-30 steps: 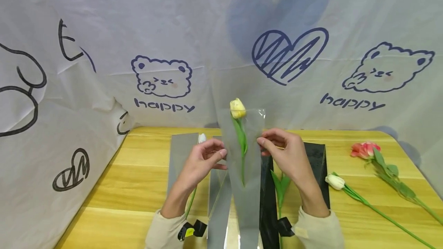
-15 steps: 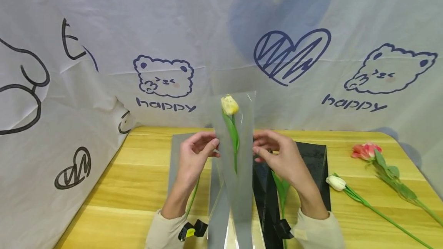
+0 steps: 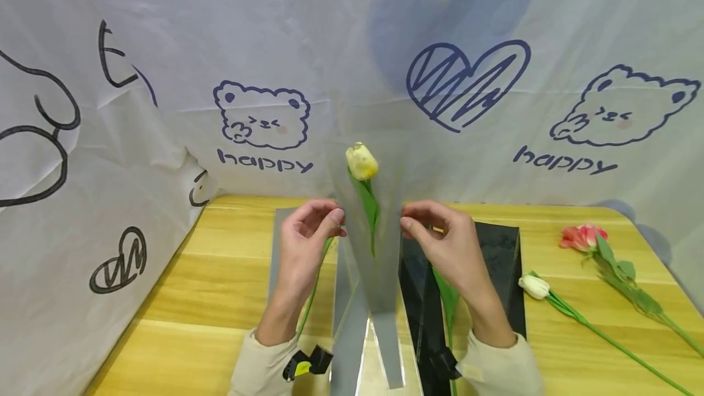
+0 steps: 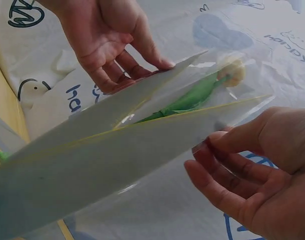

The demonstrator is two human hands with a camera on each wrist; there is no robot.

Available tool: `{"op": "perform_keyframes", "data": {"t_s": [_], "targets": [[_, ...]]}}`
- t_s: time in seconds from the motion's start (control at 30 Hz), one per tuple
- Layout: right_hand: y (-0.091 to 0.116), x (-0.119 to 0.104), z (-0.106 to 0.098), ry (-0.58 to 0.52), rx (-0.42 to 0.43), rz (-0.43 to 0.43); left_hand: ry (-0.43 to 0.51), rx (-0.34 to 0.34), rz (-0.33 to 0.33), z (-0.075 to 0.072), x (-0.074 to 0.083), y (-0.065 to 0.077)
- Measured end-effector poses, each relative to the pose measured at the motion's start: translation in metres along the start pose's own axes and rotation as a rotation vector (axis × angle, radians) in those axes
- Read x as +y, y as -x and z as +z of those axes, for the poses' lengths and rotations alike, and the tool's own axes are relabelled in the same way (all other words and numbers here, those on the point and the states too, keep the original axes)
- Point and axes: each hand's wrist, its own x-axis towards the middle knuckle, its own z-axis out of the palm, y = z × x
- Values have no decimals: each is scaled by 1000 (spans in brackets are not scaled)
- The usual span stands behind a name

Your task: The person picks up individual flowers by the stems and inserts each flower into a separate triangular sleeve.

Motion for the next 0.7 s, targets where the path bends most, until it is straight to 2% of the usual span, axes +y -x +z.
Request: {"op": "perform_keyframes", "data": {"t_s": [0.5, 0.6, 0.67, 0.7], "targets": [[-2, -8, 4, -94, 28, -54, 87, 24, 68, 5, 9, 0], [-2, -6, 4, -96, 37, -58, 71, 7, 32, 4, 5, 0], [-1, -4, 4, -95, 47, -57, 34, -38, -19, 3, 0, 0], [-1, -2, 4, -95, 53, -56, 6, -81, -45, 2, -4, 0]]}}
